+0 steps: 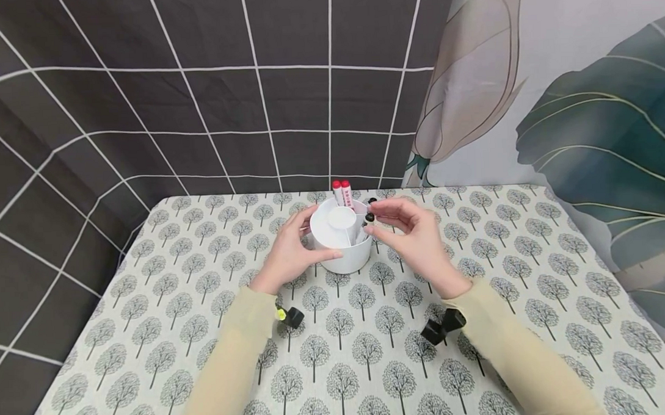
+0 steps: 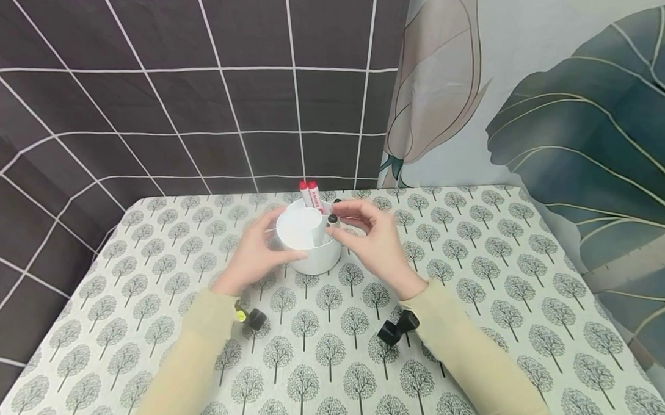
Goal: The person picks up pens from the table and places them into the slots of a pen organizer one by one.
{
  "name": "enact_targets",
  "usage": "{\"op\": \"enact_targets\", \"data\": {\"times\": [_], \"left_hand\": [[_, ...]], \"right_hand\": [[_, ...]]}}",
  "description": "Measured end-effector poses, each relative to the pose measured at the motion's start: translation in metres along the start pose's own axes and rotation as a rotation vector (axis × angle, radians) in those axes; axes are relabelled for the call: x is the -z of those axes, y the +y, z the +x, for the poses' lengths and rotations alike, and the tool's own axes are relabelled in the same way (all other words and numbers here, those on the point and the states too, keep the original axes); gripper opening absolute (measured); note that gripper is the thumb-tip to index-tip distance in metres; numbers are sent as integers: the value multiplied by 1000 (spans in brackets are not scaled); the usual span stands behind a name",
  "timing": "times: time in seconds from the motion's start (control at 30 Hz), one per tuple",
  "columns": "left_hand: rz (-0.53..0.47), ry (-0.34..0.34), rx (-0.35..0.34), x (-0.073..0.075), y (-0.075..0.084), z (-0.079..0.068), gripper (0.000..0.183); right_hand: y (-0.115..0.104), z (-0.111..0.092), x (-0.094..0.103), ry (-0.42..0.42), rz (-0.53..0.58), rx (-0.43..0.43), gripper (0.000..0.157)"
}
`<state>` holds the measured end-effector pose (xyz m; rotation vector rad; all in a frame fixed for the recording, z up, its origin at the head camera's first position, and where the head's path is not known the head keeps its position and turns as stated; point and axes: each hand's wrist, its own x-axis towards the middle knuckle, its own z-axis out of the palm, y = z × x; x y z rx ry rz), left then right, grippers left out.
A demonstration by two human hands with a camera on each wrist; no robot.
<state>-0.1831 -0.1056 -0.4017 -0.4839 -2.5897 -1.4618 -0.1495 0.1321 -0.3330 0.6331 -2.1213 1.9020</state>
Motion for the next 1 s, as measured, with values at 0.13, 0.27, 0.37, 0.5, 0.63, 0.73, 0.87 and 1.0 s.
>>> {"op": "enact_targets", "data": {"times": [0.13, 0.27, 0.37, 0.5, 0.63, 0.73, 0.87, 1.0], "left_hand": [[0, 1, -1, 0, 0, 1, 107], [-2, 4, 0, 1, -1, 1, 107], [2, 3, 7, 2, -2, 0, 107], [24, 10, 21, 3, -4, 0, 108], [45, 23, 24, 3, -5, -2, 108], [50, 27, 25, 2, -3, -5, 108], [73, 21, 62, 4, 0, -9, 116], [125, 37, 68, 12, 1, -13, 117]], "right_hand": [[-1, -1, 2, 12, -8, 19, 37], [-1, -3, 5, 41, 5, 28, 35], [0, -5, 9, 61, 11, 28, 34], [3, -8, 18, 77, -8, 17, 33], [4, -11, 30, 85, -62, -17, 32], [3, -13, 42, 97, -136, -58, 33], [-1, -15, 59, 113, -271, -120, 37], [-5, -15, 77, 134, -394, -119, 38]]}}
